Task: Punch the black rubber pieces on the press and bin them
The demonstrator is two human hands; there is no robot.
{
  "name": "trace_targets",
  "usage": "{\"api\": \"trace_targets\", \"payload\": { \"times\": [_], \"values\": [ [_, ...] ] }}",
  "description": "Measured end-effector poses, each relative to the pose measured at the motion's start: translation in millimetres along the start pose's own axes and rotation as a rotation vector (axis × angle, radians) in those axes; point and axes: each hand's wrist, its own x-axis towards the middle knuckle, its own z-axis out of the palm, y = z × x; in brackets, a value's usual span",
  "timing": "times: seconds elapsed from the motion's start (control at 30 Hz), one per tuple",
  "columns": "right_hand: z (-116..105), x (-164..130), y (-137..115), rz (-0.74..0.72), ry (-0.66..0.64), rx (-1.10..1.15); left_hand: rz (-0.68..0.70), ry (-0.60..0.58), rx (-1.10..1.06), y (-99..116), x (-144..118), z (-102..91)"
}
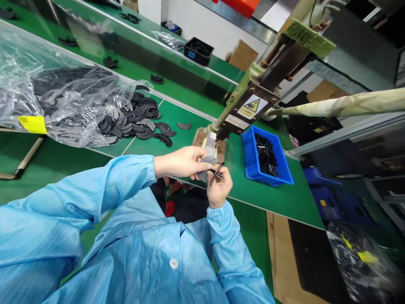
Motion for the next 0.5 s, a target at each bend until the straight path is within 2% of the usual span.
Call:
{"api": "trace_targets", "payload": {
  "times": [0.23, 0.37, 0.5],
  "values": [
    [-9.3, -10.1, 1.2, -0.095, -0.004, -0.096, -0.060, -0.036, 0.092, 5.1, -0.5, 4.4],
    [-13.2, -8.2, 1.5, -0.128, -0.060, -0.161, -0.092, -0.126, 0.028, 6.3, 3.6, -4.8],
    [-17.9, 0.4, -3.2, -0.163, -0.165, -0.223, -0.073, -0.078, 0.026, 1.1, 6.0, -16.4]
  ]
}}
